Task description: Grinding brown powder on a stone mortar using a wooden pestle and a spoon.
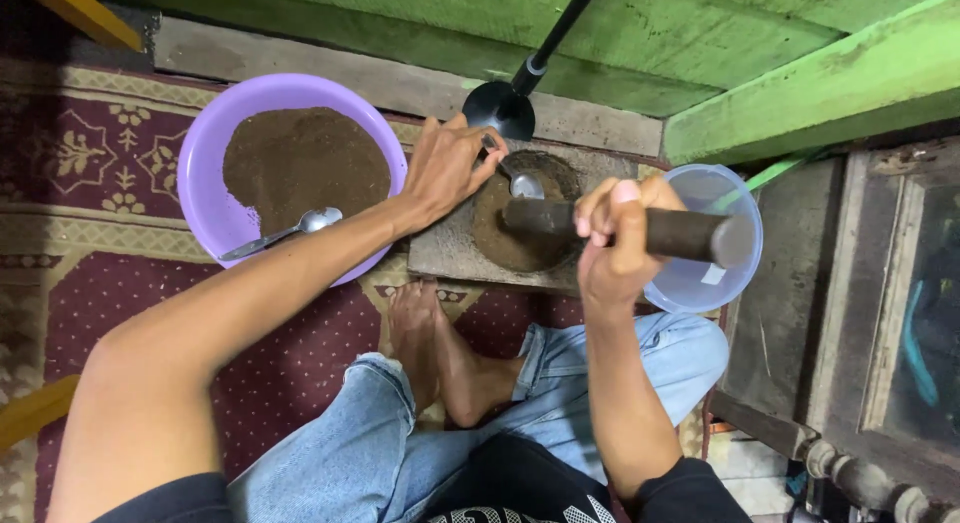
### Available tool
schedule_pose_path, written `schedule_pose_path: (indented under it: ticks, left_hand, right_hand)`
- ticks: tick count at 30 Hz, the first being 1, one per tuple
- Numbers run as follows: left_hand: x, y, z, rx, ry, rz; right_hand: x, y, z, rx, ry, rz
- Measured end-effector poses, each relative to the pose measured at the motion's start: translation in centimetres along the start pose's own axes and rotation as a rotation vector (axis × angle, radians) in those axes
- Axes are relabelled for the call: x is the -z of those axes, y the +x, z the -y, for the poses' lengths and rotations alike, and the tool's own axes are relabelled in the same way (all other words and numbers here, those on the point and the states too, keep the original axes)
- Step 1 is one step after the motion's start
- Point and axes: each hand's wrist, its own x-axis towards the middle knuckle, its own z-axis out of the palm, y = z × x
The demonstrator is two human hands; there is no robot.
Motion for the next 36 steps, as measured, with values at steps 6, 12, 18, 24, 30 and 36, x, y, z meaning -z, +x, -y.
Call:
schedule_pose_path:
  ticks: [6,12,18,24,30,36]
  left_hand:
    - [1.0,0.6,-1.3,0.082,-0.065,-0.001]
    - [3.7,0.5,-2.6,0.204,-0.204,-0.101]
    - [1.9,-0.8,-1.4,0.011,-0.027,-0.006]
    - [0.3,-0.4,-1.4,-0.061,0.019,-0.024]
    - [3.4,0.9,-3.6,0.109,-0.139,0.009]
    - [2.0,-1.1,-0.9,0.139,-0.141,-0.028]
  right_hand:
    - [-0.7,-2.5,-7.2,-0.027,-0.122,0.063]
    - [-0.1,-1.9,-5.0,-0.145,-0.104,-0.012]
    - [1.6,-1.0,0.1,-0.087,-0.051,0.039]
    - [1.4,-4.4,-3.1,-0.031,-0.095,0.003]
    - [2.5,-4.2,-4.4,-0.089,-0.141,0.082]
    - [3.1,-1.2,-1.7,-0.055,-0.056,-0.06]
